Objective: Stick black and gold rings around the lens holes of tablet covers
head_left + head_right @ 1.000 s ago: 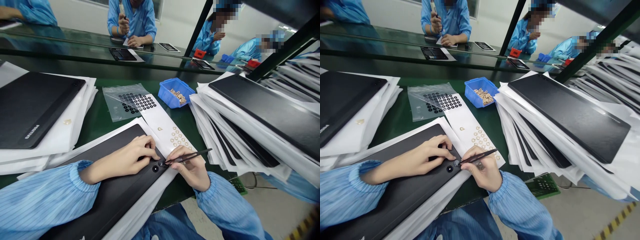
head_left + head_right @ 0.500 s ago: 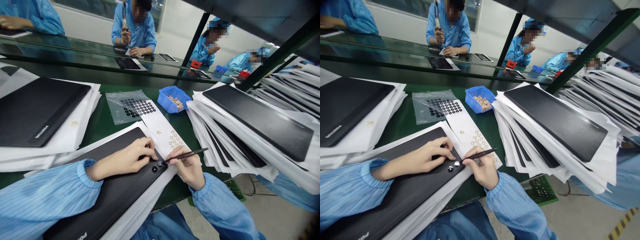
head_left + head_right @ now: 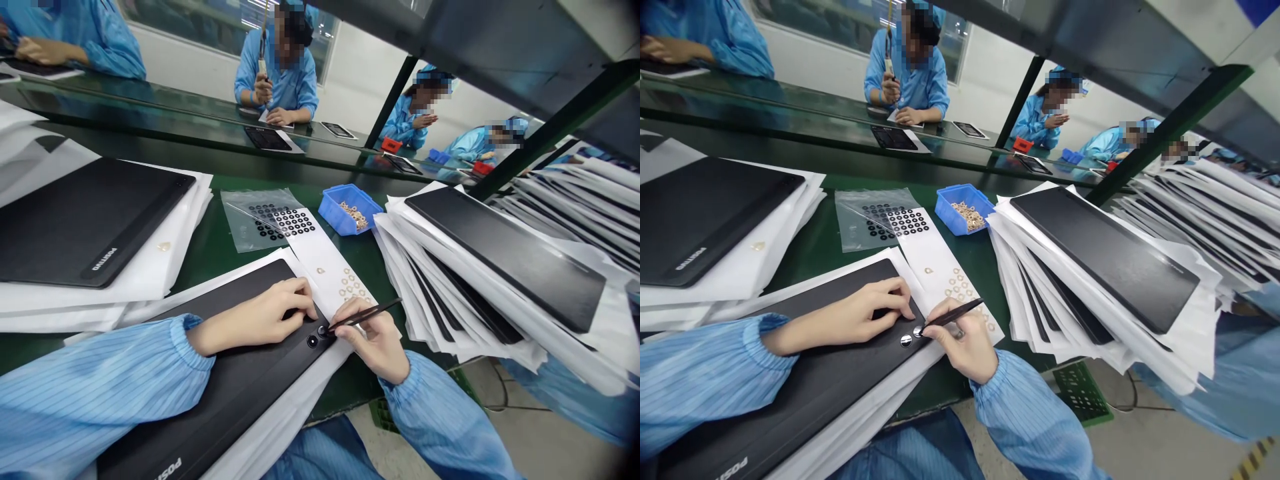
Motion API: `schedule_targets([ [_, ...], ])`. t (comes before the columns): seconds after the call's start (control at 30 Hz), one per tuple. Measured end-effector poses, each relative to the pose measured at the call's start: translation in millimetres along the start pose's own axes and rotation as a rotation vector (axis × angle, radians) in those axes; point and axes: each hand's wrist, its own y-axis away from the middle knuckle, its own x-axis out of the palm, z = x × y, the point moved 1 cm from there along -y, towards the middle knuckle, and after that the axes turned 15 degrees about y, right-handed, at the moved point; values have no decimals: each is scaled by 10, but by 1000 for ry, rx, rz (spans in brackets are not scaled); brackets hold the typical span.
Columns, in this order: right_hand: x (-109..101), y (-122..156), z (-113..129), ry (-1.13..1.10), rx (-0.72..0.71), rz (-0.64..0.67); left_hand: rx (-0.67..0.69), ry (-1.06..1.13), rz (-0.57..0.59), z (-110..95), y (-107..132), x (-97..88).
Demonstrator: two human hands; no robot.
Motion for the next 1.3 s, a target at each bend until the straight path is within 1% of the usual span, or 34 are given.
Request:
schedule_targets([
  [0.1, -34, -42, 33, 57, -19, -60, -1, -6, 0, 2, 6, 1],
  [0.2, -163, -163, 120, 117, -45, -131, -1, -5, 8, -5, 10, -1],
  [0.3, -276, -407, 243, 142, -67, -151, 15, -1, 6, -14, 4, -2],
  [0.37, -260, -651, 318, 129, -86, -148, 21, -5, 4, -17, 0, 1],
  [0.4, -210, -791, 345, 110, -102, -141, 19, -12, 2, -17, 0, 4],
  [0.47, -28, -1089, 369, 60, -130, -105, 9, -33, -8, -17, 7, 10],
  [0.57, 374, -1510, 319, 19, -97, 13, 11, -48, -21, -15, 21, 19],
  [0.63, 633, -1724, 253, 32, -69, 48, 11, -48, -28, -11, 27, 25],
  [0.73, 902, -1901, 161, 56, -99, 76, 6, -59, -42, -8, 34, 28],
  [0.83, 996, -1936, 129, 88, -144, 154, 3, -59, -48, -20, 41, 26],
  [0.9, 955, -1929, 149, 107, -161, 182, 3, -55, -50, -36, 40, 19],
  [0.97, 837, -1916, 183, 128, -167, 172, 0, -61, -50, -51, 27, 14],
  [1.07, 569, -1848, 216, 194, -160, 144, -3, -81, -35, -42, 0, 28],
  [1.13, 383, -1748, 204, 268, -138, 144, 38, -152, -63, 19, 8, 39],
  [1.17, 304, -1685, 183, 306, -120, 153, 76, -215, -102, 81, 26, 31],
  [1.2, 239, -1620, 150, 340, -101, 163, 117, -302, -177, 171, 50, 5],
  [1.27, 162, -1500, 40, 382, -62, 192, 164, -453, -343, 433, 97, -116],
  [1.3, 151, -1450, -32, 391, -53, 217, 117, -514, -409, 596, 110, -208],
])
